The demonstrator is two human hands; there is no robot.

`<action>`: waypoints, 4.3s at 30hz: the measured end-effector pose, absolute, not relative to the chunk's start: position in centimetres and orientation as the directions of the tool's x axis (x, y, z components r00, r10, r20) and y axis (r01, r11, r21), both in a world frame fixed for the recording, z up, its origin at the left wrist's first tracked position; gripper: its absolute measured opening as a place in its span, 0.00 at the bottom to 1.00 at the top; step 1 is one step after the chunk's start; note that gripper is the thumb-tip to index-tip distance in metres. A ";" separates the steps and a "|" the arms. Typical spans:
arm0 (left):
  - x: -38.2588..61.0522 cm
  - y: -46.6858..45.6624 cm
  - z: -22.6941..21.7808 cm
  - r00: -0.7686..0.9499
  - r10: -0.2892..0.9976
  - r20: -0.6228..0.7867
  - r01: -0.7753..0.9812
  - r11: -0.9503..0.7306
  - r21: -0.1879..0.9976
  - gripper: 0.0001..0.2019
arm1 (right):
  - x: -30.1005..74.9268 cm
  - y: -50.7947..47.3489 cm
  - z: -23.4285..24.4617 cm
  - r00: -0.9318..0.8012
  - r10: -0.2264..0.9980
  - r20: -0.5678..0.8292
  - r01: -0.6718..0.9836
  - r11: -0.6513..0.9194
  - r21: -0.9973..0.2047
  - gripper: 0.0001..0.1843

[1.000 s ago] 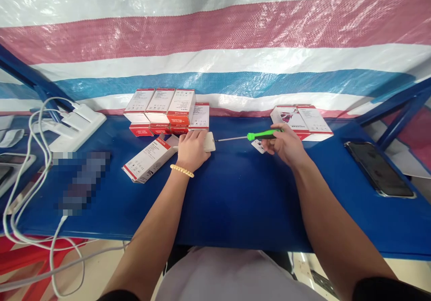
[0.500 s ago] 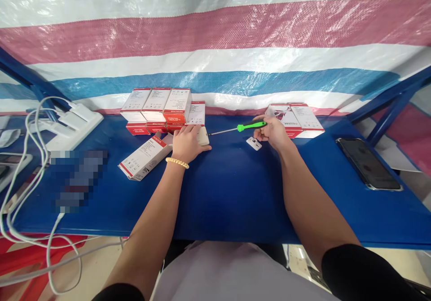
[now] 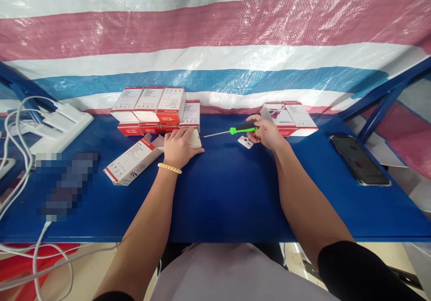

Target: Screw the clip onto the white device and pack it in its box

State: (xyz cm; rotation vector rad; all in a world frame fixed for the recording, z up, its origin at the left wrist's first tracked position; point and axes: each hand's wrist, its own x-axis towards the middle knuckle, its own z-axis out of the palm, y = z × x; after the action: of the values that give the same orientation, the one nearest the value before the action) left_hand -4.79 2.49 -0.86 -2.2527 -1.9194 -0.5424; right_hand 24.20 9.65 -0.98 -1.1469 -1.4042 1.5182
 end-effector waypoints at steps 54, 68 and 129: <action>-2.7 1.9 -0.6 0.246 0.910 0.332 0.907 -0.337 0.251 0.35 | 27.5 1.5 3.3 0.188 0.981 -0.035 -0.150 -0.006 -0.989 0.25; -2.3 1.4 -0.1 0.346 0.905 0.248 0.907 -0.391 0.160 0.39 | 28.4 -3.0 -1.2 0.343 0.926 0.156 0.653 -0.116 -0.749 0.21; 0.4 0.2 -0.6 0.368 0.901 0.231 0.836 -0.429 0.342 0.35 | 20.1 1.6 -3.2 -0.533 0.816 0.224 0.642 0.563 -0.520 0.40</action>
State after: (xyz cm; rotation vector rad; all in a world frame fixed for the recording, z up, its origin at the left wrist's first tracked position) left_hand 0.44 0.17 -0.64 -2.7318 -1.7518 -0.6433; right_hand 20.11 1.58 -3.16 -1.1761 -2.3545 0.5274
